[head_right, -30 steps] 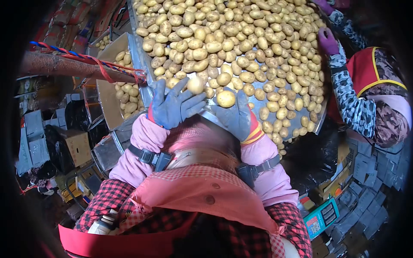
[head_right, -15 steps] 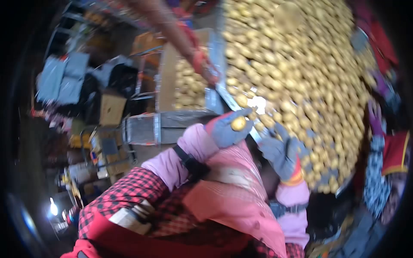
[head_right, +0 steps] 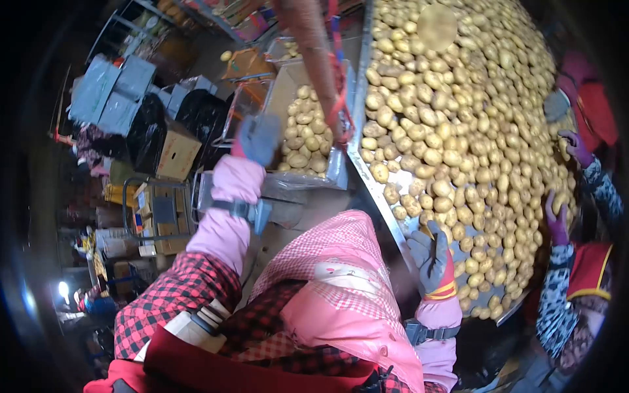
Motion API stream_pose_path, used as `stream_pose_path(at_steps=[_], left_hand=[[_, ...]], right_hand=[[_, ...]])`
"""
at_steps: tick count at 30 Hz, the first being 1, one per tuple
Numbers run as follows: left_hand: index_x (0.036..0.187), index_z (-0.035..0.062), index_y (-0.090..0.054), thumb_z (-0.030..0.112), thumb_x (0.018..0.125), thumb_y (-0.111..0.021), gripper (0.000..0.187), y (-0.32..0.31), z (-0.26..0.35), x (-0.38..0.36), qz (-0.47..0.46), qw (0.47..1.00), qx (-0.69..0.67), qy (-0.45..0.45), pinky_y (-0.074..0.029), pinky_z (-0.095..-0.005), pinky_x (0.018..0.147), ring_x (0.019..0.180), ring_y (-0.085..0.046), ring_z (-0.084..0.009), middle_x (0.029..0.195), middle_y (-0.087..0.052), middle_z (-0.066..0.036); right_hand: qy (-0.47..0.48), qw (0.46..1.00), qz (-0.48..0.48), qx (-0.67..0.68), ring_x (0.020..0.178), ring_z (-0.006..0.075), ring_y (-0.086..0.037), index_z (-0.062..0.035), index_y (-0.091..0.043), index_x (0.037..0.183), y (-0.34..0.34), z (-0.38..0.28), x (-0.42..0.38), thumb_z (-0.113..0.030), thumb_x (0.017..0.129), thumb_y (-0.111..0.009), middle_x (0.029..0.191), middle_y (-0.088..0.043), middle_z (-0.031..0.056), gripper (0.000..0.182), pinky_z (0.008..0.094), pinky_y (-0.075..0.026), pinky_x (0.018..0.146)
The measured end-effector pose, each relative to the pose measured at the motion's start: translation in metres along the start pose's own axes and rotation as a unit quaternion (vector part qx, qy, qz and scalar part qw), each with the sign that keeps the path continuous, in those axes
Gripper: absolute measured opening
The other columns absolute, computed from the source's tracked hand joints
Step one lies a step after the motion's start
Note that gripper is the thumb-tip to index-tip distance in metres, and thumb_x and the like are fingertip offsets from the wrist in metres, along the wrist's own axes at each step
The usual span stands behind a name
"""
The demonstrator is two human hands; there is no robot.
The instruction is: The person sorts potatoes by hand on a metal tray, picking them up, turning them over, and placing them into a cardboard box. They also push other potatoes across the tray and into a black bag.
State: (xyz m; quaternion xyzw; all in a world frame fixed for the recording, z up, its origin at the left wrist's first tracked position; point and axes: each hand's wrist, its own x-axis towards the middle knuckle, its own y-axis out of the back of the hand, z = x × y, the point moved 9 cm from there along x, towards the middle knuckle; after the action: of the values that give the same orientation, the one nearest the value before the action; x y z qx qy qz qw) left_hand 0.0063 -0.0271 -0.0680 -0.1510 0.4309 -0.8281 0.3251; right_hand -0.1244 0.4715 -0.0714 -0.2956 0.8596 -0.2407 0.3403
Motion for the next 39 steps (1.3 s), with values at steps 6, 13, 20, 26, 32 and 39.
stream_pose_path(at_steps=[6, 13, 20, 26, 32, 39], left_hand=[[0.139, 0.0030, -0.045, 0.031, 0.099, -0.055, 0.049, -0.091, -0.210, -0.116, -0.064, 0.888, 0.082, 0.448, -0.050, -0.0395, 0.102, 0.122, -0.057, -0.0282, 0.134, -0.055, -0.016], [0.142, 0.0004, -0.042, 0.019, 0.097, -0.057, 0.051, -0.193, -0.307, -0.140, -0.240, 0.818, 0.349, 0.389, -0.046, -0.0355, 0.099, 0.118, -0.056, -0.0216, 0.133, -0.055, -0.013], [0.139, 0.0165, -0.050, 0.034, 0.083, -0.067, 0.061, -0.281, -0.415, -0.307, -0.814, 0.342, 0.467, -0.052, -0.028, -0.0561, 0.111, 0.134, -0.036, -0.0436, 0.142, -0.045, -0.017], [0.140, 0.0163, -0.049, 0.044, 0.080, -0.065, 0.068, -0.290, -0.438, -0.224, -0.780, 0.256, 0.549, -0.157, -0.027, -0.0502, 0.114, 0.133, -0.037, -0.0409, 0.143, -0.047, -0.010], [0.147, 0.0158, -0.042, 0.038, 0.084, -0.065, 0.070, -0.267, -0.405, -0.155, -0.635, 0.281, 0.700, -0.168, -0.022, -0.0536, 0.115, 0.140, -0.028, -0.0429, 0.152, -0.033, -0.020], [0.145, 0.0129, -0.043, 0.038, 0.083, -0.065, 0.070, -0.250, -0.392, -0.175, -0.684, 0.279, 0.668, -0.089, -0.022, -0.0585, 0.113, 0.139, -0.027, -0.0469, 0.149, -0.035, -0.023]], right_hand=[[0.224, 0.875, -0.021, -0.429, 0.108, 0.0231, -0.062, -0.0006, -0.042, 0.140, 0.017, -0.016, -0.061, -0.015, 0.100, -0.053, 0.122, -0.062, 0.0148, 0.044, 0.0354, -0.049, 0.094], [0.010, 0.987, 0.031, 0.158, 0.113, 0.0219, -0.059, -0.0054, -0.041, 0.144, 0.054, 0.081, -0.116, -0.025, 0.101, -0.052, 0.125, -0.059, 0.0131, 0.048, 0.0360, -0.048, 0.098], [0.087, 0.979, 0.148, 0.114, 0.113, 0.0199, -0.060, -0.0033, -0.034, 0.148, 0.077, 0.081, -0.201, -0.027, 0.103, -0.047, 0.130, -0.058, 0.0131, 0.052, 0.0334, -0.048, 0.095], [0.233, 0.891, 0.370, 0.128, 0.119, 0.0251, -0.058, -0.0043, -0.038, 0.145, 0.172, 0.047, -0.292, -0.032, 0.099, -0.054, 0.131, -0.056, 0.0167, 0.056, 0.0389, -0.047, 0.098], [0.082, 0.529, 0.502, -0.679, 0.139, 0.0388, -0.032, -0.0141, -0.040, 0.145, 0.182, -0.041, -0.212, -0.040, 0.076, -0.074, 0.147, -0.037, 0.0191, 0.082, 0.0519, -0.028, 0.111], [0.038, 0.558, 0.442, -0.701, 0.139, 0.0406, -0.029, -0.0143, -0.044, 0.141, 0.231, 0.016, -0.210, -0.044, 0.078, -0.070, 0.148, -0.035, 0.0157, 0.075, 0.0527, -0.027, 0.111]])
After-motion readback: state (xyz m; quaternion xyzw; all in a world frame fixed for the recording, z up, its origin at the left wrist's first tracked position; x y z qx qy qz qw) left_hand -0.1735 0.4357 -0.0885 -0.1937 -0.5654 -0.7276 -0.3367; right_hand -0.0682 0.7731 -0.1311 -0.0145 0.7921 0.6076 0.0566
